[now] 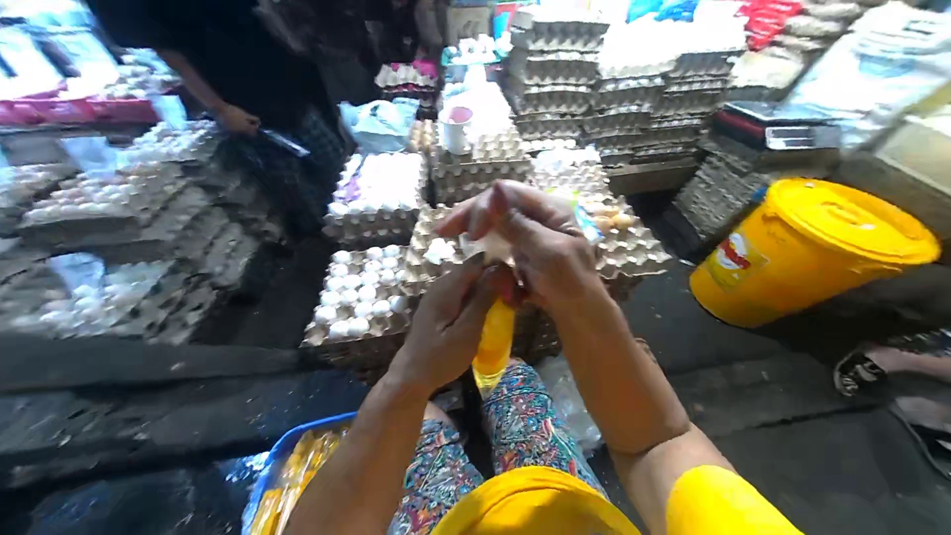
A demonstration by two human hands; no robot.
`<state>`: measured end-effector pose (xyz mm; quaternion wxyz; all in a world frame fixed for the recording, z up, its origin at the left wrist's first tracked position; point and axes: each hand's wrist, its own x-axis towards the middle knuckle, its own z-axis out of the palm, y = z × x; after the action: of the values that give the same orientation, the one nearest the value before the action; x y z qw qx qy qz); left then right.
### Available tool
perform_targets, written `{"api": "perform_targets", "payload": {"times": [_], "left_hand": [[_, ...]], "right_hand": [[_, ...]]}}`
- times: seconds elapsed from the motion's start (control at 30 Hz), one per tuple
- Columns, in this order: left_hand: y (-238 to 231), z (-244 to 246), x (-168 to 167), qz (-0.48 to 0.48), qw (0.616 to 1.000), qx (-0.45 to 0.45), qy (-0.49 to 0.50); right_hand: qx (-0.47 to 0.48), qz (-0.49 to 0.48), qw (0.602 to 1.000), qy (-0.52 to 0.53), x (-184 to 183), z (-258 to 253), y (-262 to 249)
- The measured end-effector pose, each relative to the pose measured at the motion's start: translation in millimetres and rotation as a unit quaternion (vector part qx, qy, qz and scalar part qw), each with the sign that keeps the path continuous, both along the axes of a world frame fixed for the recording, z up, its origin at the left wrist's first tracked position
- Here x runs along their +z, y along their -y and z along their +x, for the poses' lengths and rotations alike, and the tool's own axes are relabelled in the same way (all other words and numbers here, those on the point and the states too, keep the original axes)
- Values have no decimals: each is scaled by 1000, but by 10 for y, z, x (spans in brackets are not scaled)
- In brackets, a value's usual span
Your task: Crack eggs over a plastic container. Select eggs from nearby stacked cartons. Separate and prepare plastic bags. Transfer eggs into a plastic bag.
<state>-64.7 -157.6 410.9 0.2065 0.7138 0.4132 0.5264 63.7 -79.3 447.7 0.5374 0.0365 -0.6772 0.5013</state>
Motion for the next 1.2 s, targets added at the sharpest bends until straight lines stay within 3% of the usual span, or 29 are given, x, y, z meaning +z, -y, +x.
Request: {"api": "perform_targets", "payload": {"times": [0.1, 0.17, 0.27, 0.43, 0.6, 0.67, 0.8, 0.93, 1.2], "left_hand": [[-87, 91, -19, 13, 1000, 9, 8], [-179, 132, -27, 24, 999, 6, 31], [-304, 144, 19, 30, 998, 32, 51], [-569, 187, 90, 90, 993, 61, 54], [-675, 359, 114, 89, 991, 47, 83], [-698, 367, 129, 67, 993, 32, 95], [-758, 273, 179, 10, 997, 7, 71], [-785, 247, 258, -48, 996, -24, 74], [-811, 246, 343, -63, 993, -43, 95]], "right_hand": [[-27, -5, 999, 25, -31, 137, -53], [-101, 23, 990, 93, -97, 328, -58], [-215, 16, 966, 143, -499, 457, -29], [-288, -5, 948, 134, -1370, 209, 95], [-351, -7, 934, 58, -1624, 64, 59], [-328, -27, 942, 60, -1668, 124, 25], [-151, -118, 980, 58, -1675, 331, -87], [-8, -205, 978, 28, -1721, 442, -200], [48, -281, 958, -21, -1709, 418, -259]]}}
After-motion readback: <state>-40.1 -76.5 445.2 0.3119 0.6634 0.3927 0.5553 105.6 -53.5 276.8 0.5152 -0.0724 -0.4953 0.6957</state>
